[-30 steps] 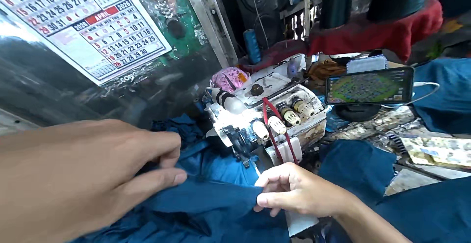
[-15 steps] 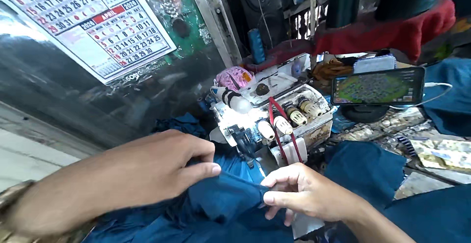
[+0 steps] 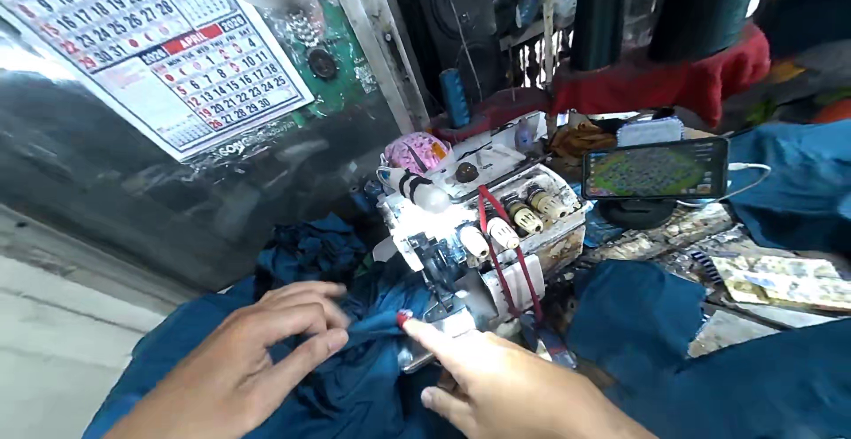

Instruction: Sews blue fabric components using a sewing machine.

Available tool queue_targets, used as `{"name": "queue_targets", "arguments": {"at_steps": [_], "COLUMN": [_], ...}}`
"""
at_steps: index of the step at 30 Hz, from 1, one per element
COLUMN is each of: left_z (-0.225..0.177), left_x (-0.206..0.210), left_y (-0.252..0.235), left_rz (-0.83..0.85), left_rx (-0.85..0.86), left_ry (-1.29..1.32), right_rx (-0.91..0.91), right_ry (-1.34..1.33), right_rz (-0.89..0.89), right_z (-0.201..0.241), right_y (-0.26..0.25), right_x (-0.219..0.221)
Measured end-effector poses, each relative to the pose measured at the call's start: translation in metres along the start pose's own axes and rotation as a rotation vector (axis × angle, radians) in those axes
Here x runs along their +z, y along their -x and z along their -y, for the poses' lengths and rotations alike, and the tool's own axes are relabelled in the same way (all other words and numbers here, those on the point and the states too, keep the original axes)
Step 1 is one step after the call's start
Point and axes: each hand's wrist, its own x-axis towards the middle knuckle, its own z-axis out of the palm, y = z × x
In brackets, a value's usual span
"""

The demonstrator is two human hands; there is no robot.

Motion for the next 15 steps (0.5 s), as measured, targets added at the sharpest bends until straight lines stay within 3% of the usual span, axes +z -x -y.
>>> {"name": "queue_targets", "arguments": {"at_steps": [3,5,6,8,9,12,15], "left_z": [-0.04,-0.067,-0.073,-0.073,-0.07,-0.056,-0.048], "left_x": [-0.028,-0.029,-0.016,0.025,0.043,0.055,0.054], "left_y": [0.005,0.003,0.002,0.0,-0.002,0.0,0.013], "left_rz": [0.158,0.374,0.422,0.379,0.345,0.297,0.202], "left_rx": [-0.099,-0.122,-0.103,-0.046,-0.036,-0.047,-0.093], "left_ry": [-0.07,-0.029,0.023,0.142,0.194,0.331,0.427], "right_rx": [-0.172,-0.211,-0.126,0.11,0.157,0.056,0.009], "right_ry": [-0.184,-0.384,-0.464,-0.572,-0.58,-0.496,-0.596], "right_rz": [-0.043,-0.229,-0.372,-0.644,-0.695,-0.651,-0.691], "right_z": [-0.007,-0.014,-0.018,-0.03,-0.036,-0.041,-0.042], "right_y": [0.007,0.031,0.045,0.058,0.06,0.071,0.077], "right_x": [0.015,0.028,0.029,0.018,0.012,0.012,0.017]}}
